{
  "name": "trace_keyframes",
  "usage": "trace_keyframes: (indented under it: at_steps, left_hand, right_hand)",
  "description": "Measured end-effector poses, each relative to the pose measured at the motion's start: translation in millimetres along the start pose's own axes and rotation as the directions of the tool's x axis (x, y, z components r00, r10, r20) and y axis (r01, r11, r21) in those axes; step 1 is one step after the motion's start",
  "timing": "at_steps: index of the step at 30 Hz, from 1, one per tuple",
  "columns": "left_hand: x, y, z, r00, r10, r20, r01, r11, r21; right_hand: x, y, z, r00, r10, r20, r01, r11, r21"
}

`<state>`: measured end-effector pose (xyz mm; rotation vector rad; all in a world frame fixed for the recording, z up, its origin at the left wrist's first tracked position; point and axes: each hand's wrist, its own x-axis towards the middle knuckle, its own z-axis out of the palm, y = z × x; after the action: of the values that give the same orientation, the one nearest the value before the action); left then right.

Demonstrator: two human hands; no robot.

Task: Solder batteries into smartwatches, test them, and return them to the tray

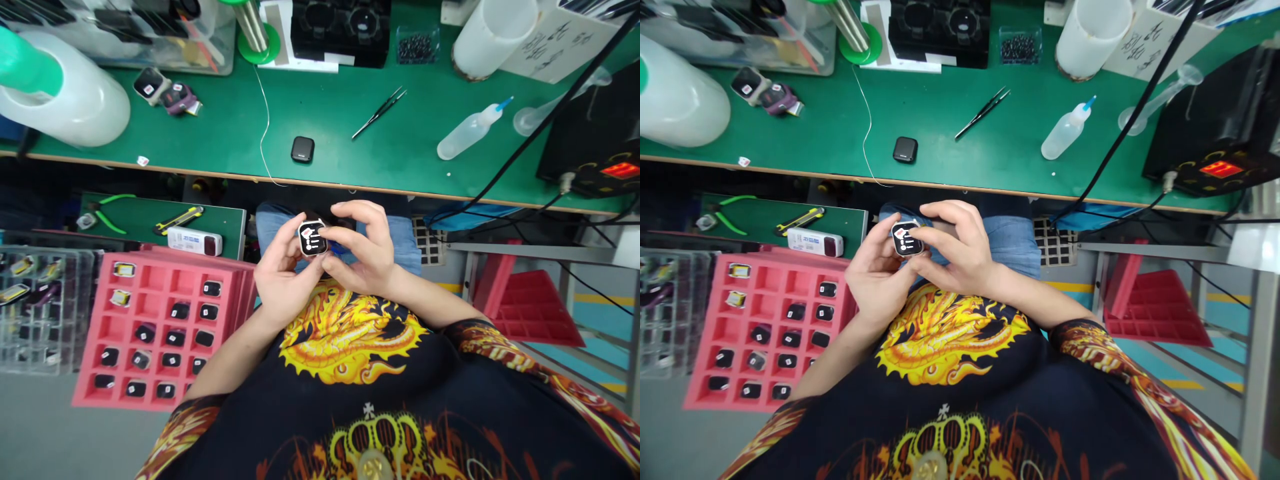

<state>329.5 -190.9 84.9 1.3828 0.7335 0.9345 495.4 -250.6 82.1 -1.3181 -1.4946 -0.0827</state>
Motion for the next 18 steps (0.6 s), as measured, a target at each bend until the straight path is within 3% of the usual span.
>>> trace_keyframes:
  at_steps: [8,18]
  left_hand:
    - [0.3,1.8,0.3,1.0,-0.013,-0.014,0.013,1.0,0.008]
    - [-0.2,2.8,0.5,1.0,-0.016,-0.021,0.017,1.0,0.006]
  right_hand:
    - [-1.4,1.7,-0.1,0.995,-0.103,0.0,0.103,0.993,0.052]
    - [-2.7,2.3,1.8,0.994,-0.103,0.027,0.103,0.995,-0.001]
